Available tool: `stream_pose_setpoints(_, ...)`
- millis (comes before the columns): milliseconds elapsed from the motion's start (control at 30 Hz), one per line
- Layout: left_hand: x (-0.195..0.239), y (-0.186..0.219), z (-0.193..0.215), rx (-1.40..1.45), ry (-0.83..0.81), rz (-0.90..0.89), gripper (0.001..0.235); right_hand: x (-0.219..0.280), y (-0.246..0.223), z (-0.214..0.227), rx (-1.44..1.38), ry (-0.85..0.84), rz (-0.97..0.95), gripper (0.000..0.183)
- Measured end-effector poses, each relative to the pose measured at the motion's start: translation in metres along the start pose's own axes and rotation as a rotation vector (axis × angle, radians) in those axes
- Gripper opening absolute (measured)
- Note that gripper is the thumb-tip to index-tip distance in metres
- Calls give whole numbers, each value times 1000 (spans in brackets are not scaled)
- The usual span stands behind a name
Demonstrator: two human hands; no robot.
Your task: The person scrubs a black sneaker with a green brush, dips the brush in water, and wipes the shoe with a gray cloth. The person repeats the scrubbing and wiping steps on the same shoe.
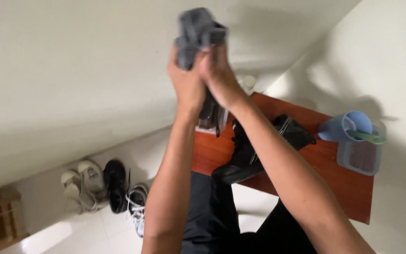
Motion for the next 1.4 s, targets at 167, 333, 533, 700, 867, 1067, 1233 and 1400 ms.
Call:
stream_pose_setpoints(167, -9, 6, 4, 119, 32, 97, 58, 27, 19, 16, -96, -180, -248, 85)
stream_pose_setpoints(333, -6, 8, -14, 93, -141, 202, 49, 20, 19, 41, 329, -96, -568, 58)
stream_pose_setpoints(533, -15, 14, -23, 314, -48, -38, 23, 21, 30, 23, 322, -112, -578, 56)
stream_pose_setpoints(700, -26, 1, -17, 353, 60, 105, 26, 27, 30, 26, 308, -122, -566, 54)
stream_pose_setpoints(867, -36, -17, -11, 303, 51, 135, 24, 18, 35, 29, 304, -142, -558, 53)
stream_pose_setpoints(1067, -34, -7, -14, -41, 207, 226, 19, 16, 47, 13, 292, -155, -558, 51)
stream_pose_setpoints(1233, -41, -16, -17, -91, 267, 276, 17, 17, 54, 9, 274, -171, -550, 50)
stream_pose_setpoints(1400, -37, -14, -23, -110, 293, 244, 14, 25, 63, 10, 247, -193, -563, 48)
Point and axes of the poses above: each hand's wrist, its own x-axis away from the middle knuckle, its own z-axis out of the back of the hand, y = z × x, the point moved 6 cm from there along -x, towards the middle knuckle, and after that the axes turned 5 degrees about z, right-handed, at the moved point
